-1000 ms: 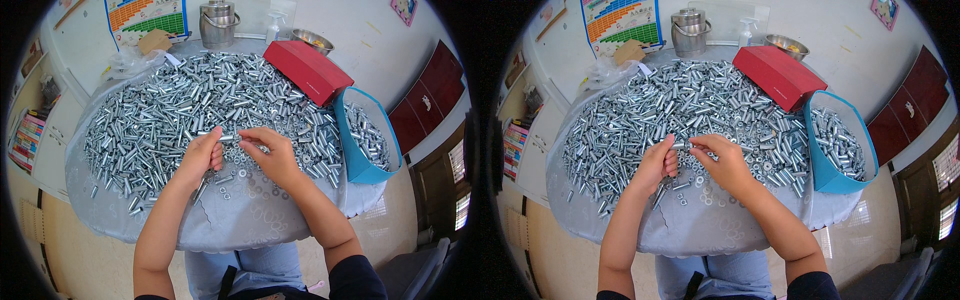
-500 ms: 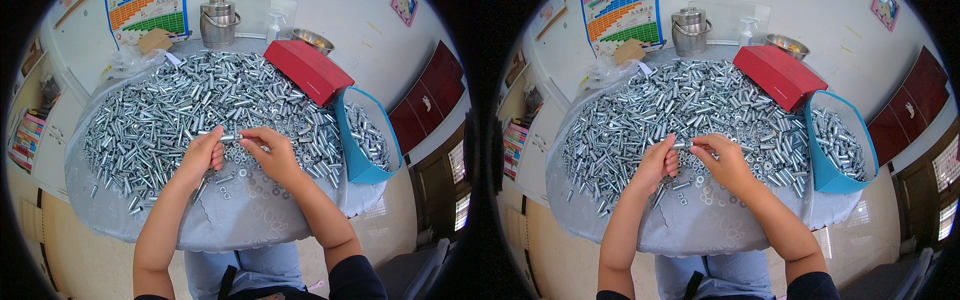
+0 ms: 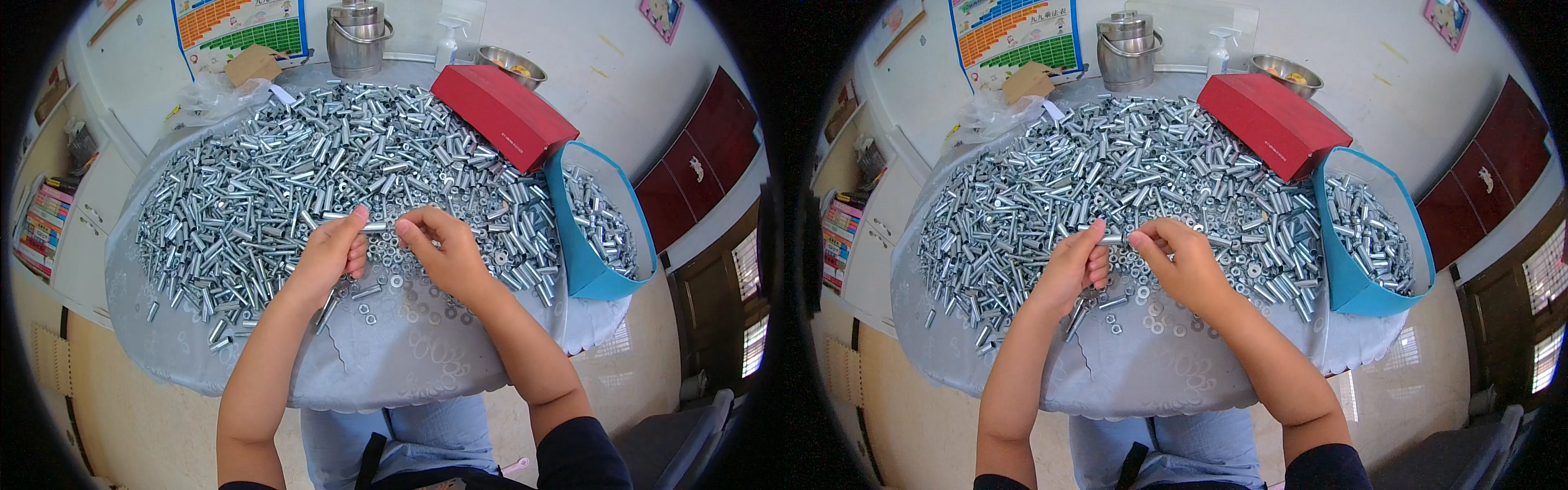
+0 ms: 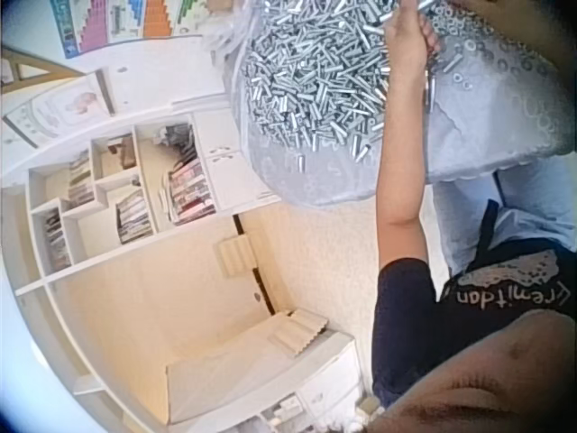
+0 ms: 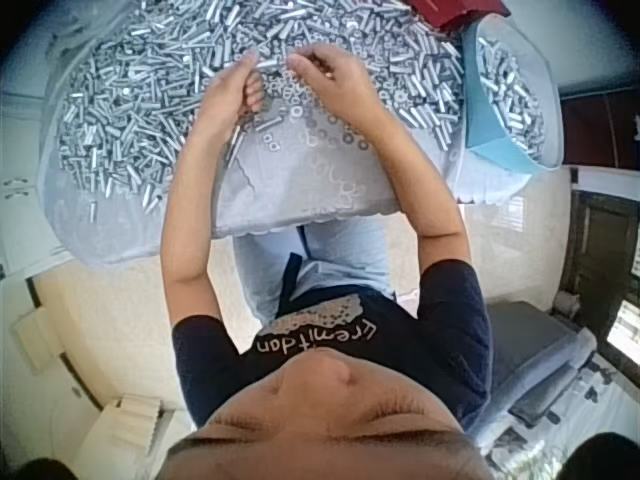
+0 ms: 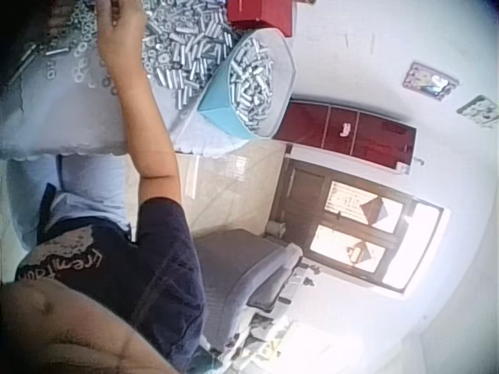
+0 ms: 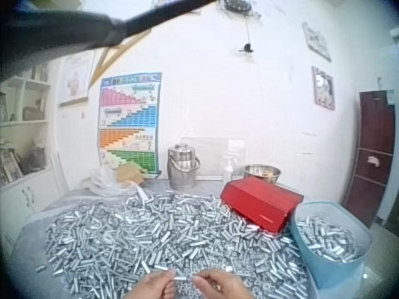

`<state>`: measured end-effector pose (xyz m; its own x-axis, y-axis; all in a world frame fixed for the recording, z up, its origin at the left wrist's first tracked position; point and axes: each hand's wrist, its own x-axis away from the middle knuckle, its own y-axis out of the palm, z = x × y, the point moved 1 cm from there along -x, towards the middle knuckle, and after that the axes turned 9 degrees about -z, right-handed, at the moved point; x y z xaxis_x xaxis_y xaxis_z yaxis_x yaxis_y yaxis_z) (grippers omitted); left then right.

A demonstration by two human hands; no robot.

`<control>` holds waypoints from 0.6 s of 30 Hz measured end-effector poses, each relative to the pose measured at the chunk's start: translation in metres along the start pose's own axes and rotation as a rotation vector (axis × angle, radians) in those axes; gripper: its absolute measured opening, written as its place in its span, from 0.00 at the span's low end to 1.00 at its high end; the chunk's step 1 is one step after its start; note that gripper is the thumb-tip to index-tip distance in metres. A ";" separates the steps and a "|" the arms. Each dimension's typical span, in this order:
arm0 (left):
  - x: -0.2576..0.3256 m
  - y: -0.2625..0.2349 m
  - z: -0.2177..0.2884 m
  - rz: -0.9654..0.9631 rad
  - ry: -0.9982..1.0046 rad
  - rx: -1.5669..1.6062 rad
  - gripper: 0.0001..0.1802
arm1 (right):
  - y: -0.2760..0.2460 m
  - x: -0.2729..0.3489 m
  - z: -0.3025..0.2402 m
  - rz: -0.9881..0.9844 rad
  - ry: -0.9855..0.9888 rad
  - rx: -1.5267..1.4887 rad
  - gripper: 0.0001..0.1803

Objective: The person sits at a table covered with a large pile of metal fasteners. They repeatedly pick up a cylindrical metal piece and a small washer, thread the washer onto the cylinder, and place the assembled unit into a blue container on the right.

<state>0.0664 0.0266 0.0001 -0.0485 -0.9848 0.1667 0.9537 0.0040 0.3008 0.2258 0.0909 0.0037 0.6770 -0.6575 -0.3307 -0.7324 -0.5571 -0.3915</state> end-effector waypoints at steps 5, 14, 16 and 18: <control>0.000 -0.002 -0.002 -0.011 0.010 -0.010 0.24 | 0.001 0.000 -0.001 -0.034 0.102 -0.014 0.14; 0.001 0.004 -0.001 0.002 0.038 -0.045 0.25 | 0.003 0.001 0.003 -0.063 0.199 -0.091 0.19; 0.001 0.006 -0.001 0.005 0.035 -0.050 0.24 | 0.005 0.001 0.005 -0.034 0.214 -0.144 0.21; 0.001 0.005 -0.002 -0.003 0.042 -0.052 0.24 | 0.007 0.002 0.005 -0.019 0.210 -0.199 0.22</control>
<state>0.0720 0.0255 0.0000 -0.0397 -0.9913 0.1257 0.9676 -0.0068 0.2523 0.2228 0.0885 -0.0044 0.6759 -0.7251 -0.1320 -0.7338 -0.6453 -0.2126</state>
